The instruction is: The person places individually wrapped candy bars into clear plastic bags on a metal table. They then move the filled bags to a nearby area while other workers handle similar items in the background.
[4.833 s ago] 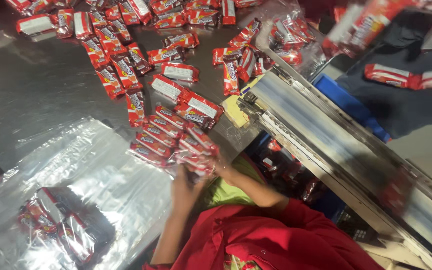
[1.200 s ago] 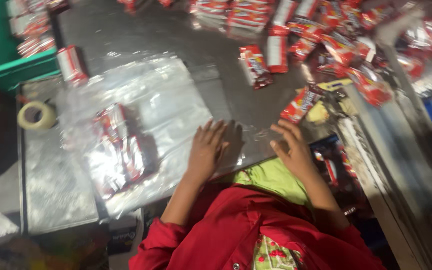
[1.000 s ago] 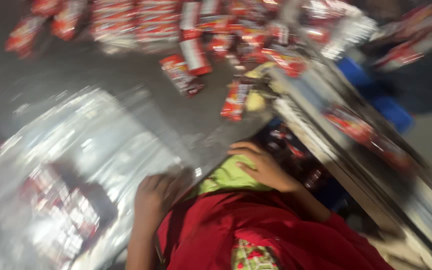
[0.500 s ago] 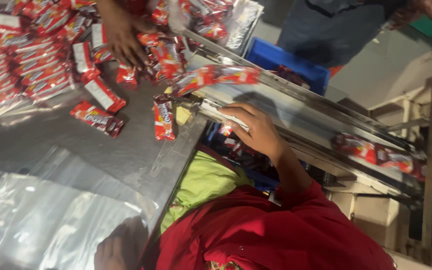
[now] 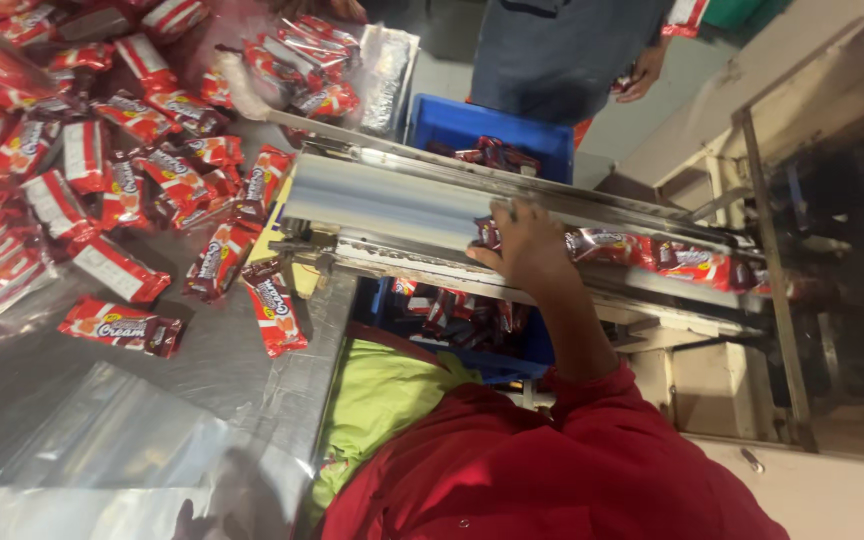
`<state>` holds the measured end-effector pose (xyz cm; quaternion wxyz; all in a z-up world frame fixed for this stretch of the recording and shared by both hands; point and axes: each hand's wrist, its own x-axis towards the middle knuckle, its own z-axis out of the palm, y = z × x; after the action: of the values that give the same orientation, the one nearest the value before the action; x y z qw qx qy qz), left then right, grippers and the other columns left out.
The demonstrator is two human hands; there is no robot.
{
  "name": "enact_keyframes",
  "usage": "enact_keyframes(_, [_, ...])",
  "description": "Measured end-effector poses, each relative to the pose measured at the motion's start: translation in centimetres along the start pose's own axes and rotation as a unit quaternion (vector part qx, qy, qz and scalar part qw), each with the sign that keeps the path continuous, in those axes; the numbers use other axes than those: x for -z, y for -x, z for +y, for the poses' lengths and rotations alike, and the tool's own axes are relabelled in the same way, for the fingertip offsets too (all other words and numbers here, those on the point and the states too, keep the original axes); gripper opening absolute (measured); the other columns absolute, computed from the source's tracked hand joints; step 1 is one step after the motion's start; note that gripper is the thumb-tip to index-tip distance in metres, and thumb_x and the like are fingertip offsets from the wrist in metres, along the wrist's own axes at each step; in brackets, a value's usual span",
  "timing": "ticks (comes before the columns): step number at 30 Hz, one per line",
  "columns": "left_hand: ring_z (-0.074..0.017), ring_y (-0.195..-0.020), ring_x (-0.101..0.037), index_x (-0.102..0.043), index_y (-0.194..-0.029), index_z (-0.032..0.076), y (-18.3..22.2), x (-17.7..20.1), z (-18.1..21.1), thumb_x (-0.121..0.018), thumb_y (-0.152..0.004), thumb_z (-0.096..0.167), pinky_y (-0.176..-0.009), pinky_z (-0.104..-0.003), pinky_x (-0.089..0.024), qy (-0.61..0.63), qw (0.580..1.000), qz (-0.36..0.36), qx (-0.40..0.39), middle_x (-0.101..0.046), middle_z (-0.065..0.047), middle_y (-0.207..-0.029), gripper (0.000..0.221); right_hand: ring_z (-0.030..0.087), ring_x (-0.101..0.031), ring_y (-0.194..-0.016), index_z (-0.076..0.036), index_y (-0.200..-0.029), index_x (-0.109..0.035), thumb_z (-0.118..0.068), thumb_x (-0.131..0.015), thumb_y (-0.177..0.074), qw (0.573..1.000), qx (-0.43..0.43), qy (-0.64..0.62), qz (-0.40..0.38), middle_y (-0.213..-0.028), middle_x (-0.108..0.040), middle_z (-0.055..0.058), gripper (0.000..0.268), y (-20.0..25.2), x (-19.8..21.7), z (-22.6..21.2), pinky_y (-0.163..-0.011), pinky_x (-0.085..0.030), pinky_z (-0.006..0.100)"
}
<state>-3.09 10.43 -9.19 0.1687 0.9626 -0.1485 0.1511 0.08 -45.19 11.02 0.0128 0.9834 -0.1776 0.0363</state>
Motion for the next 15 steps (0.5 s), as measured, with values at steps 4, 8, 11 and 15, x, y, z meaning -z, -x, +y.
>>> enact_keyframes(4, [-0.0304, -0.093, -0.068, -0.071, -0.114, 0.018, 1.3, -0.8, -1.4, -0.075, -0.074, 0.023, -0.084, -0.043, -0.055, -0.004, 0.999, 0.022, 0.027, -0.071, -0.007, -0.111, 0.041, 0.053, -0.042, -0.131, -0.006, -0.150, -0.046, -0.067, -0.058, -0.092, 1.000, 0.002, -0.002, 0.029, -0.146, -0.047, 0.026, 0.085, -3.4, -4.5, -3.3, -0.099, -0.036, 0.065])
enact_keyframes(8, [-0.0309, -0.092, -0.068, -0.071, -0.114, 0.019, 4.4, -0.8, -2.1, -0.076, -0.074, 0.025, -0.083, -0.043, -0.056, -0.015, 0.996, 0.043, 0.072, -0.070, -0.007, -0.109, 0.041, 0.047, -0.041, -0.138, -0.010, -0.151, -0.045, -0.062, -0.059, -0.092, 0.989, 0.054, -0.091, 0.100, -0.149, -0.049, 0.023, 0.080, -9.9, -7.7, -13.4, -0.108, -0.030, 0.067])
enact_keyframes(11, [-0.0314, -0.091, -0.067, -0.072, -0.113, 0.020, 5.4, -1.0, -1.2, -0.077, -0.074, 0.027, -0.082, -0.044, -0.056, -0.008, 0.994, 0.057, 0.091, -0.070, -0.007, -0.107, 0.040, 0.042, -0.047, -0.137, -0.009, -0.158, -0.041, -0.060, -0.058, -0.099, 0.975, 0.137, -0.158, 0.078, -0.145, -0.052, 0.022, 0.080, -15.0, -8.5, -22.9, -0.114, -0.033, 0.062])
enact_keyframes(15, [-0.0319, -0.090, -0.067, -0.072, -0.113, 0.022, 5.4, 1.2, 1.9, -0.078, -0.073, 0.029, -0.080, -0.044, -0.057, -0.007, 0.994, 0.037, 0.105, -0.070, -0.007, -0.105, 0.040, 0.024, -0.064, -0.127, -0.016, -0.146, -0.053, -0.041, -0.061, -0.103, 0.813, 0.394, -0.429, -0.022, -0.146, -0.063, 0.006, 0.050, -16.1, -8.2, -31.6, -0.111, -0.050, 0.043])
